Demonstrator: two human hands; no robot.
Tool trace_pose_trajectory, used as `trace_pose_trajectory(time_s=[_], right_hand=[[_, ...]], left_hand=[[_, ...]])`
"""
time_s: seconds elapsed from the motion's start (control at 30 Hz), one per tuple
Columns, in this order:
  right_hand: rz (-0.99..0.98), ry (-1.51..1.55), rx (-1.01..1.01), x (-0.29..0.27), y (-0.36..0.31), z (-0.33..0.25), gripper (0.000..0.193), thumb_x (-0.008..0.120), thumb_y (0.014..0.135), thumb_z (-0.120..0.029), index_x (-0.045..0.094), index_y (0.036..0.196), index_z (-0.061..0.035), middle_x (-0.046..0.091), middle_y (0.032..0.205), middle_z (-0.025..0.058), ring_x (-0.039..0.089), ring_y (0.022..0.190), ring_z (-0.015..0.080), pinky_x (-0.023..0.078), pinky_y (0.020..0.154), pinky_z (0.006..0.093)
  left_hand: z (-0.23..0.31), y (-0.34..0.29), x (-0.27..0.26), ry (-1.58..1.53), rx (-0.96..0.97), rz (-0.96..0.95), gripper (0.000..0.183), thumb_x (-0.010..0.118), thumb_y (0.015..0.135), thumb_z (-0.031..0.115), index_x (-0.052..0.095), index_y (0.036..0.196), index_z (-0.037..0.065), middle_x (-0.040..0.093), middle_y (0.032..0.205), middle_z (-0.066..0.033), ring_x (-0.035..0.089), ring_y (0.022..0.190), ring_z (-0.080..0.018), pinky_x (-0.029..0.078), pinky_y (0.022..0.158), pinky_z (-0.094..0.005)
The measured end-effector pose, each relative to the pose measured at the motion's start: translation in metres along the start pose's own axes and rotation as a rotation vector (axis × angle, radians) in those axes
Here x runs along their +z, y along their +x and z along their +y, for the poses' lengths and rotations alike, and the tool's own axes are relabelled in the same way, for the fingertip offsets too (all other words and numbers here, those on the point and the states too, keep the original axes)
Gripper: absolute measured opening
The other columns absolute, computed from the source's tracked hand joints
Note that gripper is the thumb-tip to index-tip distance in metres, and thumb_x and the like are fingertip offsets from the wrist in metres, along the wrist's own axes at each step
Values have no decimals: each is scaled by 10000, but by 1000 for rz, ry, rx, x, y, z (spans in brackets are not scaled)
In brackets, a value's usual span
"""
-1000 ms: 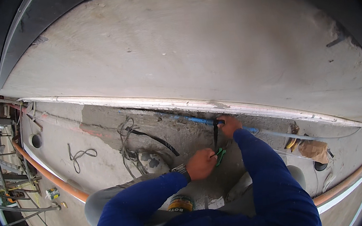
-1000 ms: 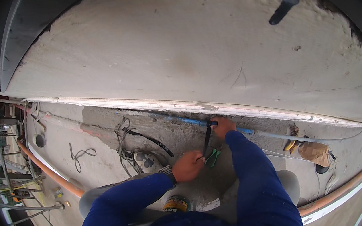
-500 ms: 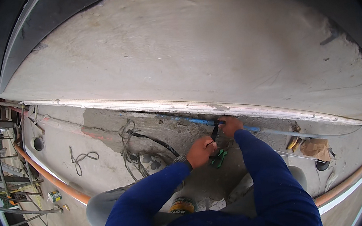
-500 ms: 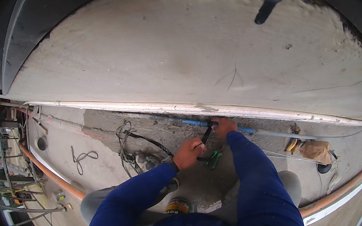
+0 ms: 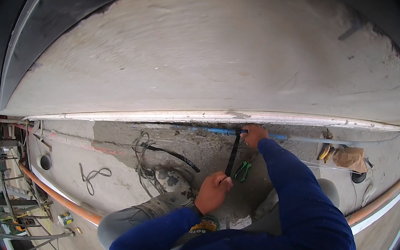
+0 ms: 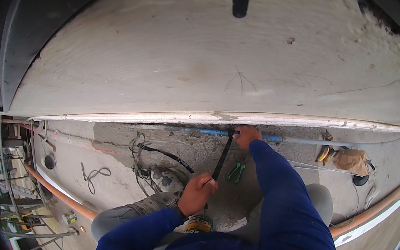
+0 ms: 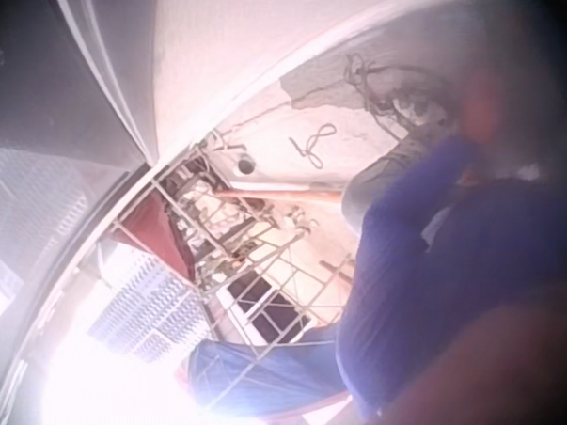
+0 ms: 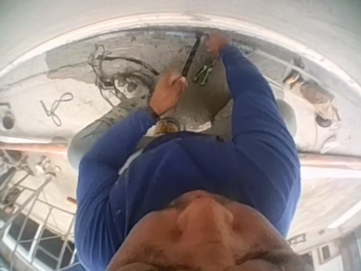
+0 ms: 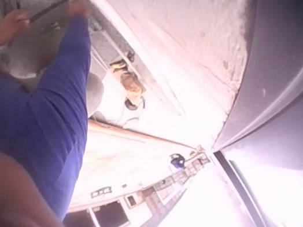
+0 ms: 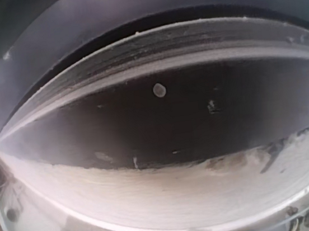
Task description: The person kneels on the floor and uses a black strap to secure a blue pipe to the wall. They repeatedly wrap the strap around the pipe and wall, then pull it tight to fasten it in place.
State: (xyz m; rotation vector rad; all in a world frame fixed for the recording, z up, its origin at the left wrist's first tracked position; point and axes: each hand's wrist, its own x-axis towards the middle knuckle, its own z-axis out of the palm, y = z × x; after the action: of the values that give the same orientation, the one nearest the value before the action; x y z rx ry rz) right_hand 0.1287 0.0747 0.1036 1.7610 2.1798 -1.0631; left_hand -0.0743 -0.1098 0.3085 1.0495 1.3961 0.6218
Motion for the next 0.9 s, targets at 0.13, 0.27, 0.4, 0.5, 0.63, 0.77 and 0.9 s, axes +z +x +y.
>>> trace_pose_trajectory(time_s=[0.13,0.27,0.4,0.5,0.63,0.77,0.9], right_hand=[[-24,-8,10,3,3,4,415,717,969,-429,744,1319,-207,723,1321,150,651,1273,358,511,1086,532],[-75,-15,31,0,4,2,431,702,981,-447,733,1343,-215,715,1350,143,641,1294,359,508,1092,530],[-90,-16,34,-3,2,-2,441,695,986,-455,727,1356,-218,712,1362,139,643,1296,357,508,1096,526],[-90,-12,37,-4,2,-2,443,698,983,-458,729,1354,-216,715,1355,140,647,1290,355,511,1094,526],[-99,-12,42,-1,4,2,444,701,981,-462,732,1351,-217,718,1348,140,650,1284,354,514,1088,531],[-99,-24,32,-3,2,0,448,694,985,-467,731,1356,-218,717,1354,136,652,1282,350,516,1084,537],[-101,-48,37,-8,2,-4,451,689,989,-469,731,1356,-210,714,1361,132,654,1282,347,517,1083,534]], left_hand=[[22,-16,-3,-7,-24,7,289,549,1063,176,647,870,-16,618,849,-127,649,770,-273,499,738,-408],[16,-28,-4,-33,-62,-26,303,515,1094,180,645,929,-39,629,899,-85,607,804,-164,503,775,-345],[18,-37,-4,-46,-34,-10,278,537,1086,174,642,912,-17,614,898,-106,629,799,-224,498,765,-376],[22,-46,-7,-35,-80,-41,271,510,1104,166,647,968,-24,632,962,-79,600,827,-139,502,796,-324],[23,-54,-8,-58,-91,-59,267,503,1113,176,649,998,-16,632,974,-68,595,834,-128,499,793,-315],[29,-58,-6,-139,-58,-7,234,563,1086,145,613,923,-16,560,884,-94,593,786,-215,471,754,-359],[38,-61,-9,-127,-73,1,249,557,1094,147,612,915,-17,546,890,-94,579,785,-213,469,756,-360]])
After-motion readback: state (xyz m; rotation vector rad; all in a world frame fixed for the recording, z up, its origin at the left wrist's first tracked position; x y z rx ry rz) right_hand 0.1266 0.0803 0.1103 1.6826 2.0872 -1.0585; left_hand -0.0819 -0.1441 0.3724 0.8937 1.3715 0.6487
